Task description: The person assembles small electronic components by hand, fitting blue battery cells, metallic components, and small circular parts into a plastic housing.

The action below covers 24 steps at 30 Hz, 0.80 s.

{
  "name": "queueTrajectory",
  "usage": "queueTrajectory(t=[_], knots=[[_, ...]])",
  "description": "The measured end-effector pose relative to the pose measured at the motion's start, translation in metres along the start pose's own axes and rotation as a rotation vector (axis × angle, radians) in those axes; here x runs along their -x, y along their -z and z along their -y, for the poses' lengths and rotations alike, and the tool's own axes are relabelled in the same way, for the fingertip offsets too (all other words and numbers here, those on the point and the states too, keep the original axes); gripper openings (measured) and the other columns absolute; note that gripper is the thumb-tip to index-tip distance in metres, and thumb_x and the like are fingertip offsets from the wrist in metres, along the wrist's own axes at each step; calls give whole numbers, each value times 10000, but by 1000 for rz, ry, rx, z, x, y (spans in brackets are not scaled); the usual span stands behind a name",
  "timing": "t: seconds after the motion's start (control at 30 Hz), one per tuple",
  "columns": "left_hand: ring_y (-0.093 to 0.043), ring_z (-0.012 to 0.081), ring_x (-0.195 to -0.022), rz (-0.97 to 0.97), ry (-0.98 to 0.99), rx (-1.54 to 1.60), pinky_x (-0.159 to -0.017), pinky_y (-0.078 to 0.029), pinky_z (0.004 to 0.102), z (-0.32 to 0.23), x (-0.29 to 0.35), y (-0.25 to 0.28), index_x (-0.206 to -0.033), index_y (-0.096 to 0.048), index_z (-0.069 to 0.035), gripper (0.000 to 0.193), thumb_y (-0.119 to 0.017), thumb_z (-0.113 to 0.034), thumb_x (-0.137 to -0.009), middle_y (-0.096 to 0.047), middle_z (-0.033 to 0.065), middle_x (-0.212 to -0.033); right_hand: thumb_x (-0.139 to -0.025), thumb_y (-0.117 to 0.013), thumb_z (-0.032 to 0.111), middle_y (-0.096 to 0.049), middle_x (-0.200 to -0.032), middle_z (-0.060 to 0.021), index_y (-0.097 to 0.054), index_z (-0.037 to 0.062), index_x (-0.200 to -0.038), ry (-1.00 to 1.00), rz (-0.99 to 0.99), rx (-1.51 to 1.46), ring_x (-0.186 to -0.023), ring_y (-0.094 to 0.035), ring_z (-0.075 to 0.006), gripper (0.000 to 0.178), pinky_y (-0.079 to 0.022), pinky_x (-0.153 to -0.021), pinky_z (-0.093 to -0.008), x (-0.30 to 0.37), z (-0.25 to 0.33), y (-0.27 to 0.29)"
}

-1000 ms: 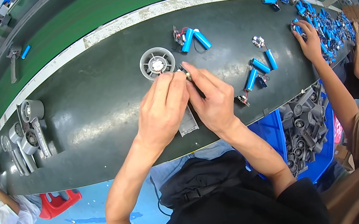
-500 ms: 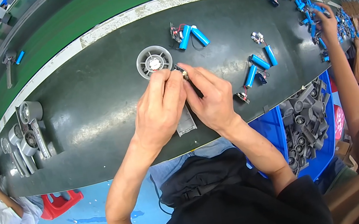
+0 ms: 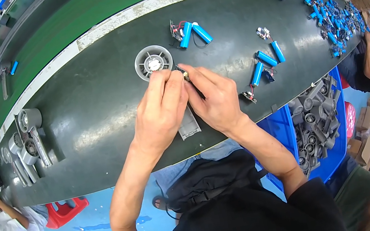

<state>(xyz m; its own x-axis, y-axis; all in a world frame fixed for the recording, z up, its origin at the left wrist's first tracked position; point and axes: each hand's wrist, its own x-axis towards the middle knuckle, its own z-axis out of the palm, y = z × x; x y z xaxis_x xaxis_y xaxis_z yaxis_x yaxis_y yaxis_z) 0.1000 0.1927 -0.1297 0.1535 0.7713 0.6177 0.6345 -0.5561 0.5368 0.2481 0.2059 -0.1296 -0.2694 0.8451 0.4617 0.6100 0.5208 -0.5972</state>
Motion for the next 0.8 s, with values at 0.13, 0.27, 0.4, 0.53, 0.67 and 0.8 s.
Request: queueTrajectory(t=[0.13,0.27,0.4,0.53,0.67,0.8], knots=[[-664,286,-819,7,-13,-24,-671,-562,365,0,1,-1,-1097,-604,30,352,-710,67,-764,-585,147,-1012,-803,-690,-11,-666,-886,-123,-663,15,-1170,-7,6,-12,-688,-655,-304,368,-519,-599,-358,0,0,0],[-662,283,-814,8,-12,-21,-675,-562,361,0,2,-3,-1093,-608,30,347,-714,64,-764,-586,146,-1007,-801,-692,-9,-664,-881,-121,-664,13,-1165,1,8,-22,-685,-652,-302,366,-518,-595,-361,1,-3,0],[-660,279,-812,7,-17,-24,-676,-561,358,0,1,-5,-1088,-615,29,344,-718,64,-762,-588,142,-1003,-800,-694,-4,-667,-880,-116,-663,13,-1157,-22,23,-1,-673,-654,-298,359,-519,-581,-365,2,-2,0],[-658,278,-816,20,-22,-34,-673,-558,358,1,2,-6,-1088,-618,27,349,-719,71,-757,-592,137,-1002,-803,-694,5,-675,-888,-110,-662,12,-1155,-22,17,11,-678,-666,-298,353,-529,-575,-367,4,-3,-2],[-658,281,-822,2,-6,-10,-677,-557,358,0,0,-6,-1082,-621,28,348,-720,78,-752,-596,136,-1004,-806,-694,8,-680,-895,-110,-661,8,-1153,-25,20,0,-688,-674,-297,349,-538,-581,-370,2,-4,-1],[-658,281,-829,8,-20,10,-683,-554,357,-1,-2,-6,-1074,-626,28,344,-718,91,-749,-601,136,-999,-809,-692,11,-683,-898,-109,-657,5,-1159,18,12,12,-688,-676,-295,351,-545,-582,-367,3,-7,1]])
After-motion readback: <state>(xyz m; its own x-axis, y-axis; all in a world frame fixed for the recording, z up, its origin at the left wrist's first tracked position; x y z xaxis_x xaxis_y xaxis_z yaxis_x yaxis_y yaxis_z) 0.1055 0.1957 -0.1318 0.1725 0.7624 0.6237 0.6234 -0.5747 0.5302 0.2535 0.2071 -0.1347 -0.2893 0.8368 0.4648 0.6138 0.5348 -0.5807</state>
